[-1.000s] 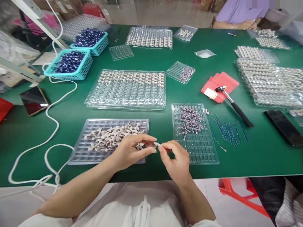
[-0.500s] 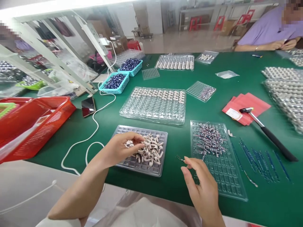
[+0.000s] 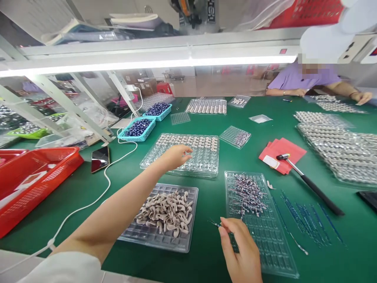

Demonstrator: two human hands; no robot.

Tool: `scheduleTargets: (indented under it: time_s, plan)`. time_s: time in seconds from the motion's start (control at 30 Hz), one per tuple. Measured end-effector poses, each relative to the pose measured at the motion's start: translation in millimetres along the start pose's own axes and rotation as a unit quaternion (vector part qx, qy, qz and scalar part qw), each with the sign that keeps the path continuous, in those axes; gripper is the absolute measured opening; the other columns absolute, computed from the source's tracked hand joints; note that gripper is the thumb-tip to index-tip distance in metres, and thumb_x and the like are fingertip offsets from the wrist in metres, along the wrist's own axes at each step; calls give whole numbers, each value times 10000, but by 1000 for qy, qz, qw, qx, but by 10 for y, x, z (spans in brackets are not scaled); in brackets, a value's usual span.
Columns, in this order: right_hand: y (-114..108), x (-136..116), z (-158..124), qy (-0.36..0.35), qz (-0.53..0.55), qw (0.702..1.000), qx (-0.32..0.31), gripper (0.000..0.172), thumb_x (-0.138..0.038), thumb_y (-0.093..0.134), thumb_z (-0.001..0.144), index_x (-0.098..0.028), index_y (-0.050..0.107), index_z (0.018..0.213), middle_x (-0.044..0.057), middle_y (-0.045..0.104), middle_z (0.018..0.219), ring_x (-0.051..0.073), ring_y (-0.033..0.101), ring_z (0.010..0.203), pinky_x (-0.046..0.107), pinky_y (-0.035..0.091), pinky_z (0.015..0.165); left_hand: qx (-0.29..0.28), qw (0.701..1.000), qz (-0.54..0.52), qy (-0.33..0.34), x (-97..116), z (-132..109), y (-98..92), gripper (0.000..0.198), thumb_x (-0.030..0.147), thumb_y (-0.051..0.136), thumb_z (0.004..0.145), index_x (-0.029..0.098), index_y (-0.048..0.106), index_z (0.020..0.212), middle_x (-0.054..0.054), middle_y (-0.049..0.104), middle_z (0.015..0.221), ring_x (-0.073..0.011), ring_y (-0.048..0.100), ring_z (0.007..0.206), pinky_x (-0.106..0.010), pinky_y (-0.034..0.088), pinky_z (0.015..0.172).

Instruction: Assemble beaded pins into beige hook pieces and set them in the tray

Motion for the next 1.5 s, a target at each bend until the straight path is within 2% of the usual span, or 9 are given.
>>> scheduleTargets:
  time_s: [0.1,0.23,0.5,0.67,0.87,1.03,1.13,1.27,1.5]
  plan:
    - [-46,38,-36,10,-8,1000,-15,176,-322,558,960,-231,654,1076,36,709,1028,135,715,841,167,566,674,14,999,23,-27,-44,572,198,339,317,534,917,146,655,1183,-114,645,1258,-220,614,1137,-378,508,998]
    - [-220,142,-100,21,-16,999,28,155,-283,567,952,-245,655,1074,16,701,1019,123,703,863,171,558,764,2,999,34,-40,-107,963,404,345,406,560,918,129,657,1100,-93,658,1183,-180,609,1119,-405,497,1022]
    - [-600,396,-129,84,-24,994,58,146,-225,552,959,-234,656,1061,14,690,998,122,666,901,209,523,789,-12,997,16,-78,-178,1244,611,290,389,623,856,117,675,942,-90,691,1046,-179,630,1002,-371,502,958]
    - [-641,590,-2,125,-52,991,7,157,-287,554,962,-230,666,1055,19,688,983,146,646,853,262,508,766,45,994,-18,-103,-139,1172,610,218,299,610,783,115,701,856,-122,708,983,-232,642,945,-312,504,883]
    - [-393,556,204,136,-120,969,-170,111,-247,570,938,-190,664,929,38,670,915,196,630,879,326,479,788,116,984,-93,-93,162,844,395,181,255,552,769,122,658,834,-103,727,928,-209,643,904,-295,495,848]
    - [-224,509,244,150,-222,939,-217,160,-320,616,917,-164,653,915,58,667,898,231,622,901,343,450,771,106,968,-226,-39,559,81,130,174,302,560,786,137,598,825,-64,737,888,-155,676,809,-241,493,696]
    - [-169,540,218,163,-243,931,-220,166,-328,607,919,-168,644,899,53,666,891,220,626,892,326,431,747,53,910,-410,-7,741,-519,73,166,229,590,764,144,580,906,-51,719,866,-133,683,755,-240,538,679]
    - [-143,581,180,186,-236,930,-211,153,-323,585,918,-188,638,867,30,665,873,197,625,872,307,412,731,-91,817,-569,-4,831,-1117,203,260,220,571,804,140,618,1047,-54,690,928,-97,676,730,-223,569,675]
    - [-107,558,163,186,-268,930,-167,129,-262,560,875,-191,624,790,24,663,827,185,610,789,287,352,651,-255,734,-622,-93,775,-1435,665,188,217,586,800,94,657,924,-21,658,750,-61,627,662,-174,488,654]
Point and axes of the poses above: each hand's wrist, its own z-axis towards the middle knuckle, its own y-axis out of the palm, x = y × z, the point moved 2 cm from there along z, towards the middle knuckle
